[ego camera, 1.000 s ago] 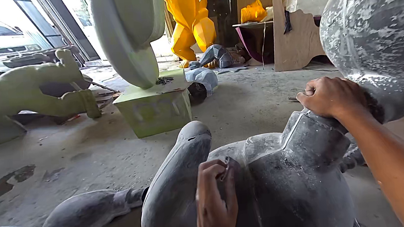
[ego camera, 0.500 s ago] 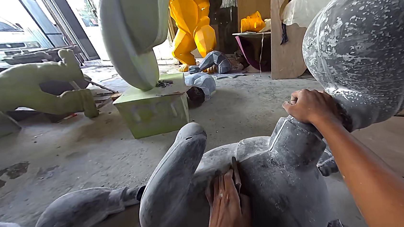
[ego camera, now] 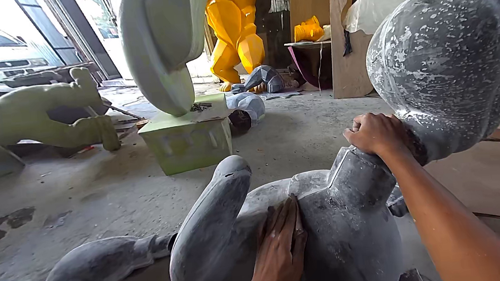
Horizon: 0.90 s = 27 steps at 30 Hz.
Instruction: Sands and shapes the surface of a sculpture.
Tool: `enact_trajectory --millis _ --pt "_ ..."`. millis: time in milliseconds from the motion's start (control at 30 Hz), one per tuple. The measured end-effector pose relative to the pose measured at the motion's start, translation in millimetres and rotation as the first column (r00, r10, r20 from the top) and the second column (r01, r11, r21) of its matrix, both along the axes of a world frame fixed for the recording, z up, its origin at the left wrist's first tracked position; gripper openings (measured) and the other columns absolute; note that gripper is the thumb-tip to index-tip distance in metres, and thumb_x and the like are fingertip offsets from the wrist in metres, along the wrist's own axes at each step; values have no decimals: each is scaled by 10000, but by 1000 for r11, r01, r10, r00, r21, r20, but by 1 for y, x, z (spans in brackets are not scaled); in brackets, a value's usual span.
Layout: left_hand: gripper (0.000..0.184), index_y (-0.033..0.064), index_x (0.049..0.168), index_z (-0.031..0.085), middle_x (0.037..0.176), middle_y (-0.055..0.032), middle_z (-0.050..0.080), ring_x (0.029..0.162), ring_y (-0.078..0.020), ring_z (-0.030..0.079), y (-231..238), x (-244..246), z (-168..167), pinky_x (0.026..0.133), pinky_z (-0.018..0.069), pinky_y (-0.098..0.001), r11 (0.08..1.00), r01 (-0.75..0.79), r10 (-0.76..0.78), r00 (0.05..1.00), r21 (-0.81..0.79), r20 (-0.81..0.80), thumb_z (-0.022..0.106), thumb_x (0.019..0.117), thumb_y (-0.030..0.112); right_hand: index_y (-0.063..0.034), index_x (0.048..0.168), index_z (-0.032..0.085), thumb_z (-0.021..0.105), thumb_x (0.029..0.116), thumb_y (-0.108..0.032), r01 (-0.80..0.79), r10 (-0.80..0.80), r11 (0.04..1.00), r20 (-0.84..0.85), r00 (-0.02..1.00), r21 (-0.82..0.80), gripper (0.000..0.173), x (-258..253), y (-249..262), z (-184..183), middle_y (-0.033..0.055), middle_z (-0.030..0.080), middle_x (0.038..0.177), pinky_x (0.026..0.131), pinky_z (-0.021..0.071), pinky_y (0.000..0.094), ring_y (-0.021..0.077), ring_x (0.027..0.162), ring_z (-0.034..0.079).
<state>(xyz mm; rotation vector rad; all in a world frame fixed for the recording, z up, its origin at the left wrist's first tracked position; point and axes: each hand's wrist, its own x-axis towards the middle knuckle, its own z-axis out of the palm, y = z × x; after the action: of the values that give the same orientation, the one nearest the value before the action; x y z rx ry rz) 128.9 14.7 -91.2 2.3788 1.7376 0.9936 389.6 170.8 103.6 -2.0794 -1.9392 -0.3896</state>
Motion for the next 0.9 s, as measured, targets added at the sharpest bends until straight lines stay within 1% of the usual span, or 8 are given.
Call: enact_trajectory --millis 133,233,333,467,600,767,833,900 --pt "589 239 1587 420 1632 81 403 1535 -104 296 42 -1 24 1275 209 -485 981 92 -90 996 -173 16 207 1101 496 -158 773 675 546 930 -554 2 -2 1000 7 1000 -8 445 -1 2 2 116 699 783 802 469 557 315 833 686" --pt "564 241 1604 389 1652 95 364 1548 -100 265 30 -11 18 1285 222 -480 976 191 -192 981 -104 -4 218 1112 459 -172 769 680 555 915 -561 -1 2 999 22 1000 -42 433 -2 7 4 105 700 784 793 464 558 305 824 681" --pt "592 242 1636 309 1683 95 297 1563 -120 230 28 -13 20 1288 205 -506 976 194 -204 973 -99 -106 193 1104 477 -179 759 667 552 911 -566 4 -3 999 39 999 -39 432 -1 9 5 90 692 762 788 452 548 285 795 675" --pt "592 259 1612 367 1652 115 358 1546 -89 261 62 -6 25 1277 205 -526 971 177 -184 982 -158 -30 176 1105 497 -173 777 681 532 916 -586 -3 5 999 47 999 -54 460 -4 11 5 110 704 790 806 462 570 310 834 686" --pt "569 251 1608 378 1651 103 363 1546 -102 272 23 -11 22 1289 213 -517 972 213 -216 976 -99 -26 242 1105 480 -185 765 672 554 902 -595 -17 21 998 55 998 -68 448 -3 11 6 95 692 770 796 450 564 297 813 674" --pt "691 261 1626 333 1652 80 364 1546 -133 273 67 2 35 1272 167 -565 950 210 -224 974 -229 -36 262 1055 645 -171 789 689 532 914 -616 -30 34 996 55 998 -82 488 -3 8 2 106 699 784 826 445 567 302 824 677" --pt "640 229 1591 412 1587 24 458 1504 -171 350 76 10 33 1259 211 -526 956 244 -246 969 -161 6 276 1074 580 -172 812 700 533 913 -619 -27 32 995 50 998 -93 488 -3 10 6 113 706 813 823 443 577 313 853 679" --pt "560 243 1581 429 1608 71 434 1529 -121 305 57 6 26 1291 196 -471 953 292 -292 956 -76 11 273 1102 486 -171 794 692 539 901 -610 -32 36 996 44 998 -88 477 -3 11 4 113 701 806 809 442 580 319 847 676"
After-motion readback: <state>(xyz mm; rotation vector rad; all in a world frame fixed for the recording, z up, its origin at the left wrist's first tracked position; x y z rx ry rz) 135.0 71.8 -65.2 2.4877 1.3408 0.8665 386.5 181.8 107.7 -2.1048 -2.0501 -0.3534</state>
